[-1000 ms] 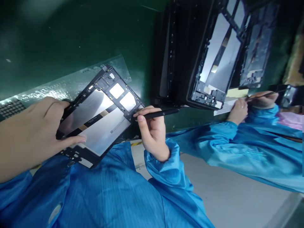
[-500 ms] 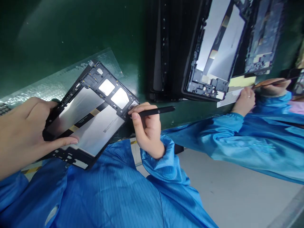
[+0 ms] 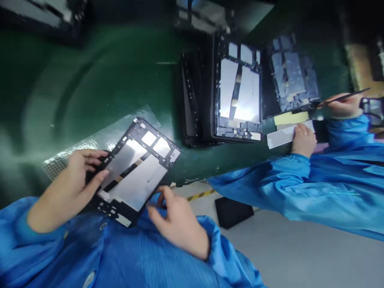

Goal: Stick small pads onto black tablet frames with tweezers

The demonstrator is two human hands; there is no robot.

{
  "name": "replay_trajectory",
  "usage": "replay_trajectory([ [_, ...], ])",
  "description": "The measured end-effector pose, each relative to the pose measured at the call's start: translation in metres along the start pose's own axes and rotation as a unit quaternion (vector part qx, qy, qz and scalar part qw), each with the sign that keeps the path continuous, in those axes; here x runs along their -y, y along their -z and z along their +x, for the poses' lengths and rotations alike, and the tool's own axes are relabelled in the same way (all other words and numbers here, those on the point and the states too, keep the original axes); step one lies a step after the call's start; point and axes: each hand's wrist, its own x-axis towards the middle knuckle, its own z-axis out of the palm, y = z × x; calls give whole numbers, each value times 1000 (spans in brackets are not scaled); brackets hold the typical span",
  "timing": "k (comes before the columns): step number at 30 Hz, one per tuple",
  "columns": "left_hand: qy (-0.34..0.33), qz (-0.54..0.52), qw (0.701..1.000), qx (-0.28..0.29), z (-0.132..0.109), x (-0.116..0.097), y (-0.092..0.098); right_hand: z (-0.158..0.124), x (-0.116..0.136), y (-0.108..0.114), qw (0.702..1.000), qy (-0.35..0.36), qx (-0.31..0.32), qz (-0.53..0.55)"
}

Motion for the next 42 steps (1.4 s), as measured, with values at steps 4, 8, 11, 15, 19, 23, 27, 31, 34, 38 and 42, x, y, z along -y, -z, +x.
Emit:
replay_trajectory([
  [4, -13, -31, 999, -43, 2, -1, -2, -16, 18, -34, 997, 15, -33, 63],
  [8, -57, -116, 988, -90, 20, -8, 13, 22, 37, -24, 944, 115, -214, 223],
  [11, -115, -175, 964, -166, 48, -5, 31, 111, 76, 24, 915, 167, -267, 254],
  [15, -146, -206, 924, -286, 83, 26, 47, 262, 151, 102, 941, 105, -301, 112],
  [19, -127, -232, 898, -353, 93, 63, 42, 346, 199, 139, 954, 58, -290, 37],
  [23, -106, -278, 881, -368, 90, 68, 34, 375, 236, 105, 961, 76, -264, -14],
  [27, -77, -330, 864, -372, 89, 64, 37, 398, 296, 28, 982, 87, -168, 27],
  [31, -30, -390, 848, -358, 97, 73, 48, 383, 340, -24, 984, 67, -100, 134],
  [34, -1, -448, 833, -326, 107, 79, 62, 321, 320, -38, 977, 77, -23, 197],
  [38, 21, -483, 828, -285, 103, 79, 82, 190, 220, -22, 961, 87, 155, 214],
  [42, 25, -472, 870, -142, 68, 59, 80, 87, 121, 30, 952, 130, 107, 254],
])
